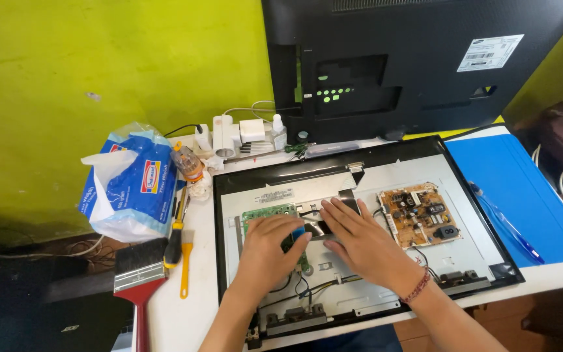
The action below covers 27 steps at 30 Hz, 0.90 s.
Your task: Repairing the internal components of a television by connecting ribbon cables and securing circuit boards
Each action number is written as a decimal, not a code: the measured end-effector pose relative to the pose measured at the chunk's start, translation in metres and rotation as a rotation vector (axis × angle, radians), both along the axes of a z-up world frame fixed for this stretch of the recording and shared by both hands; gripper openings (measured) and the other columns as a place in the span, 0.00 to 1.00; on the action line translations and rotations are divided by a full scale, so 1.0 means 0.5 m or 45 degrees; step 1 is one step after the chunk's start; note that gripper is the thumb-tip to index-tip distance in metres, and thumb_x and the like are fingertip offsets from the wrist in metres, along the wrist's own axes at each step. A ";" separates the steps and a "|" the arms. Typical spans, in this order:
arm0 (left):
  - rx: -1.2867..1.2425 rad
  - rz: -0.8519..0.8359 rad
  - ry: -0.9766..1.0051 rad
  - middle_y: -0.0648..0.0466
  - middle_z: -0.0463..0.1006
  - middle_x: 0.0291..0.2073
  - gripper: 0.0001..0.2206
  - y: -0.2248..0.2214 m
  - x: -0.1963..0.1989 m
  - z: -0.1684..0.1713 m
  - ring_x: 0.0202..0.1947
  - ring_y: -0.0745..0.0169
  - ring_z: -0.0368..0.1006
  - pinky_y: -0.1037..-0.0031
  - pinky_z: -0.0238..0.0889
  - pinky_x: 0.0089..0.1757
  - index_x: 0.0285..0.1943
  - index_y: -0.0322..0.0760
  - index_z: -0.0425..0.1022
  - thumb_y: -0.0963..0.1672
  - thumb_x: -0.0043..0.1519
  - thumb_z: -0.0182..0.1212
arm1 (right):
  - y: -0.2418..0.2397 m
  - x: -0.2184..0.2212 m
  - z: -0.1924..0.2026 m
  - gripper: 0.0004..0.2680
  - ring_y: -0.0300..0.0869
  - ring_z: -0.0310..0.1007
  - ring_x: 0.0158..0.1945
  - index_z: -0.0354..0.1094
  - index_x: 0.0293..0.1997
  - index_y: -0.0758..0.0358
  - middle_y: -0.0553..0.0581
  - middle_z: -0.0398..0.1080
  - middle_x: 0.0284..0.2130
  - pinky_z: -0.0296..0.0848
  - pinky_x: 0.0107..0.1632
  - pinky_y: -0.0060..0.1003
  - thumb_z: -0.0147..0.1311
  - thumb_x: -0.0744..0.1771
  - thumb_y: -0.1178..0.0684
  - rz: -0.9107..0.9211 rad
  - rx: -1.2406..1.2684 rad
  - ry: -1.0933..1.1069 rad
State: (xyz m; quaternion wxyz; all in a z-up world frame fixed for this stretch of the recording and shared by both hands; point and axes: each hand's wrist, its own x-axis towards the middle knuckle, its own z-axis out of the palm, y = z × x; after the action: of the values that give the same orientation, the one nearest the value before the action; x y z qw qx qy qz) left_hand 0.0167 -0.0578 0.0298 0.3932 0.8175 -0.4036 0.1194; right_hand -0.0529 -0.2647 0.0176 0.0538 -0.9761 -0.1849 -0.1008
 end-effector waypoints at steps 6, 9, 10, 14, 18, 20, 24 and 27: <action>0.233 0.005 0.142 0.53 0.77 0.50 0.15 -0.031 -0.001 -0.012 0.57 0.58 0.66 0.56 0.47 0.57 0.49 0.39 0.77 0.49 0.58 0.58 | 0.012 0.003 -0.008 0.21 0.47 0.46 0.68 0.49 0.66 0.65 0.60 0.52 0.64 0.39 0.67 0.54 0.37 0.69 0.43 -0.068 0.014 0.127; 0.344 0.000 0.131 0.52 0.75 0.52 0.18 -0.037 -0.001 -0.020 0.58 0.56 0.66 0.52 0.44 0.58 0.53 0.39 0.75 0.51 0.59 0.55 | 0.010 0.005 -0.007 0.21 0.47 0.43 0.69 0.47 0.67 0.64 0.60 0.49 0.65 0.36 0.67 0.55 0.33 0.69 0.41 -0.079 0.007 0.207; 0.346 -0.005 0.133 0.52 0.75 0.52 0.18 -0.039 -0.001 -0.022 0.58 0.56 0.66 0.52 0.44 0.58 0.53 0.39 0.75 0.51 0.59 0.55 | 0.010 0.004 -0.009 0.21 0.47 0.43 0.69 0.47 0.67 0.64 0.60 0.49 0.65 0.36 0.67 0.55 0.33 0.69 0.41 -0.083 0.009 0.209; 0.409 0.048 0.082 0.53 0.74 0.53 0.18 -0.051 -0.002 -0.019 0.57 0.56 0.65 0.52 0.45 0.57 0.52 0.41 0.74 0.51 0.58 0.56 | 0.002 -0.001 -0.010 0.20 0.48 0.45 0.69 0.51 0.65 0.66 0.61 0.51 0.65 0.42 0.66 0.54 0.38 0.69 0.44 -0.044 0.026 0.136; 0.703 0.047 0.249 0.53 0.68 0.59 0.21 -0.075 -0.014 0.023 0.62 0.53 0.58 0.45 0.44 0.56 0.58 0.45 0.69 0.54 0.61 0.48 | -0.013 -0.009 0.027 0.14 0.48 0.52 0.66 0.65 0.54 0.58 0.54 0.61 0.59 0.45 0.66 0.57 0.46 0.66 0.46 -0.131 0.021 0.196; 0.717 0.024 0.225 0.54 0.68 0.59 0.20 -0.090 -0.012 0.023 0.62 0.53 0.58 0.43 0.43 0.57 0.56 0.44 0.70 0.54 0.62 0.46 | -0.027 -0.011 0.056 0.13 0.48 0.54 0.66 0.67 0.51 0.59 0.54 0.62 0.58 0.47 0.66 0.56 0.47 0.66 0.46 -0.136 0.054 0.164; 0.740 -0.059 0.147 0.53 0.71 0.56 0.18 -0.114 -0.018 0.024 0.61 0.53 0.60 0.41 0.37 0.58 0.45 0.41 0.73 0.54 0.64 0.43 | -0.046 -0.027 0.098 0.09 0.48 0.60 0.62 0.70 0.46 0.59 0.54 0.67 0.54 0.54 0.64 0.53 0.50 0.65 0.50 -0.144 0.191 0.115; 0.731 -0.144 0.145 0.48 0.72 0.55 0.16 -0.129 -0.024 0.037 0.61 0.49 0.62 0.37 0.35 0.59 0.44 0.37 0.73 0.52 0.63 0.48 | -0.070 -0.031 0.107 0.09 0.47 0.62 0.62 0.71 0.46 0.60 0.54 0.68 0.52 0.54 0.64 0.51 0.51 0.65 0.51 -0.186 0.271 0.098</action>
State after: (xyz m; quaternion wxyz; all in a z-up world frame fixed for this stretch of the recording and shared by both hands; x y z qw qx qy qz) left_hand 0.0044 -0.1222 0.0481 0.1741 0.8768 -0.4431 -0.0678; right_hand -0.0683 -0.2998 0.0713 0.1566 -0.9789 -0.0995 -0.0861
